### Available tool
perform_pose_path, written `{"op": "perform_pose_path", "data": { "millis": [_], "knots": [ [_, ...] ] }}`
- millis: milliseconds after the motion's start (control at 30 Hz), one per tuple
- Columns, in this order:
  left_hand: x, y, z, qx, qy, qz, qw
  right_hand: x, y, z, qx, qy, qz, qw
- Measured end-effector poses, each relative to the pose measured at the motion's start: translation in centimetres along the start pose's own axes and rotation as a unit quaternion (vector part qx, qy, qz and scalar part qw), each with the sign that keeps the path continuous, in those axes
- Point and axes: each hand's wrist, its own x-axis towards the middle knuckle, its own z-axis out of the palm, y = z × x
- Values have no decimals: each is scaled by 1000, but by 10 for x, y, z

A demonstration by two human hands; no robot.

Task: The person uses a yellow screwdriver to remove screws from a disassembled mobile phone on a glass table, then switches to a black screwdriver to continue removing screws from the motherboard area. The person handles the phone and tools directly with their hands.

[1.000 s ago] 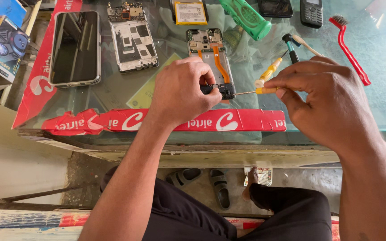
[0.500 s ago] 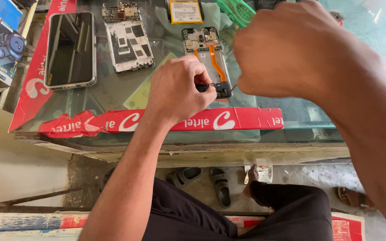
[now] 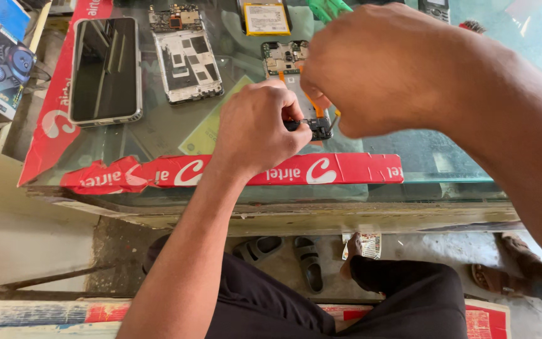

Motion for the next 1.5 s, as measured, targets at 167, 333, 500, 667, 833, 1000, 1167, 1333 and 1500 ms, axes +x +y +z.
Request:
{"op": "perform_pose_path", "data": {
  "millis": [167,333,500,667,833,1000,1167,1333,1500],
  "knots": [
    [1,1,3,-4,12,0,1000,-4,-6,3,-86,-47,95,991],
    [1,1,4,1,6,-11,1000,3,10,12,27,-20,78,996],
    [1,-2,6,2,0,-16,1000,0,12,24,61,183,-53,980],
    [0,-2,5,5,1,-9,1000,-5,10,23,-89,-35,73,993],
    [1,-1,2,5,-10,-22,1000,-6,10,18,71,28,63,995],
    [-1,-2,3,1,2,-13,1000,-7,9,20,75,65,42,994],
    [0,-3,2,1,3,1,1000,-12,11,23,-2,-51,84,995],
    [0,-2,0,1,-4,-14,1000,-12,9,20,120,169,-19,978],
    [0,-1,0,-8,-1,-10,1000,-18,7,18,34,-51,127,990]
  ]
}}
